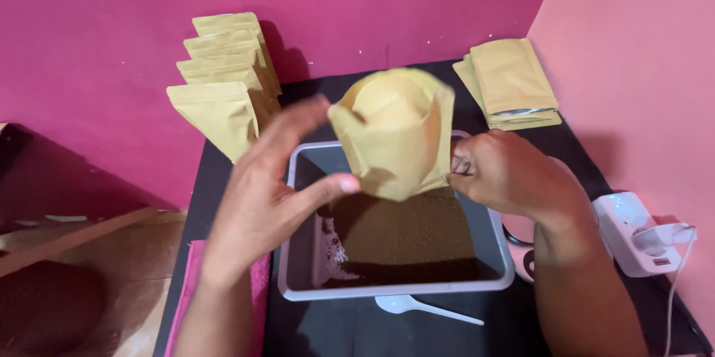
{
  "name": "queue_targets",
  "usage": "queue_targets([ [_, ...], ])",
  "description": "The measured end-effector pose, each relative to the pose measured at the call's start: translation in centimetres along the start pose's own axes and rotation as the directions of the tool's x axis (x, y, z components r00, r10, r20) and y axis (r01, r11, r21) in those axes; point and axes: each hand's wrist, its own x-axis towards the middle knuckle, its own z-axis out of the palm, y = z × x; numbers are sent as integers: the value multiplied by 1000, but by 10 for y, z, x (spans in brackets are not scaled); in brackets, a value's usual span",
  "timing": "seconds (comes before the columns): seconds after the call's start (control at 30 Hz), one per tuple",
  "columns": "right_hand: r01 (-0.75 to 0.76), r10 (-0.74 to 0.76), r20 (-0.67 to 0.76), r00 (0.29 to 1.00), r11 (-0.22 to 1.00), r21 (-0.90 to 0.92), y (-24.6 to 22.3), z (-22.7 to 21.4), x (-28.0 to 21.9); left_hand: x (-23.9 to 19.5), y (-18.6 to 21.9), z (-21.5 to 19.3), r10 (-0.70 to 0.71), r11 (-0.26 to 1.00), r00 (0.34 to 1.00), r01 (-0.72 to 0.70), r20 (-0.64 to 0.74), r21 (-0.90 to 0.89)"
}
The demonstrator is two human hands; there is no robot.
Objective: Picking up, opening, and organizing empty coffee bags in preparation for filling.
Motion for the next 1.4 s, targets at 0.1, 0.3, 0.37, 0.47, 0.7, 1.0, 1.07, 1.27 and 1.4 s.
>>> queue_targets([
  [0.1, -39, 41, 30, 999, 998, -42, -8, 1, 1, -3, -18, 28, 82, 980, 971, -120, -226, -159],
  [0.3, -216, 204, 159, 966, 974, 66, -37, -17, -2, -3, -25, 47, 10, 966, 928, -106, -373, -237],
  [0.37, -307, 290, 125, 949, 940, 148, -63, -36, -9, -3, -25, 44, 19, 970, 929, -107, -368, -220],
  [0.47, -21, 108, -208, 972, 924, 381, -41, -20, -16, -5, -25, 43, 27, 974, 935, -105, -354, -203],
  [0.7, 418, -34, -721, 692, 833, 362, -31, 6, -17, -6, -23, 45, 115, 977, 923, -172, -366, -127],
  [1.0, 486, -148, -714, 685, 822, 296, -37, 0, -19, -4, -19, 45, 31, 946, 885, -176, -464, -272],
  [1.07, 489, -161, -711, 684, 825, 284, -30, -6, -22, -6, -20, 41, -20, 936, 891, -143, -453, -321],
  [1.27, 421, -117, -653, 748, 845, 331, -22, -12, -27, -10, -14, 30, -81, 951, 912, -51, -403, -305],
  [1.4, 418, -115, -617, 779, 829, 373, -29, -13, -28, -12, -14, 21, -86, 965, 919, -19, -385, -262],
])
